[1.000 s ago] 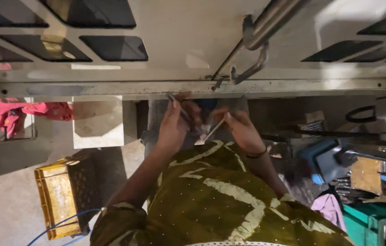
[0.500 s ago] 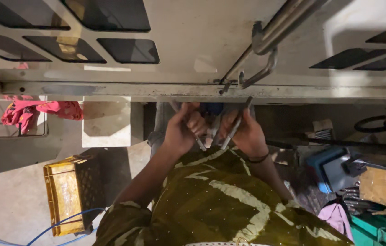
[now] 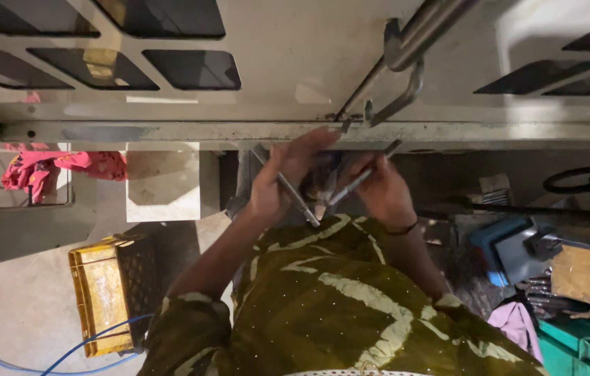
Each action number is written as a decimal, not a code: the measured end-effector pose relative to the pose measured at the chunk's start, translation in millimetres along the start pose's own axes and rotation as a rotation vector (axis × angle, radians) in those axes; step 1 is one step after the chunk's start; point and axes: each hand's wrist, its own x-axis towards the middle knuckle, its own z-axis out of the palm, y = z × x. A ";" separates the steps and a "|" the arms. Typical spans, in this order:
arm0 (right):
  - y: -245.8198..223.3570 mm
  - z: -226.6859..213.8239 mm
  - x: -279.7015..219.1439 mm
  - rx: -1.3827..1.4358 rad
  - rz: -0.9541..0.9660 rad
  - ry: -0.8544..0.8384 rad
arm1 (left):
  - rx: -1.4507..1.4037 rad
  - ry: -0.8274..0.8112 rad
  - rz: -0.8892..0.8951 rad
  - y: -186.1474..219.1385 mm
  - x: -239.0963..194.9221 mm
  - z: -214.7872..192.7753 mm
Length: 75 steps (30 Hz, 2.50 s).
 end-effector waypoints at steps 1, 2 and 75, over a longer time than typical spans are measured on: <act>-5.6 5.2 2.6 -0.071 -0.051 -0.046 | 0.177 -0.034 0.058 7.3 3.9 2.9; -11.4 11.3 5.8 -0.143 -0.105 -0.090 | 0.355 -0.072 0.115 15.4 8.9 4.9; -23.6 44.2 67.0 -0.590 -0.449 -0.070 | 1.185 -0.236 0.880 75.1 127.8 92.3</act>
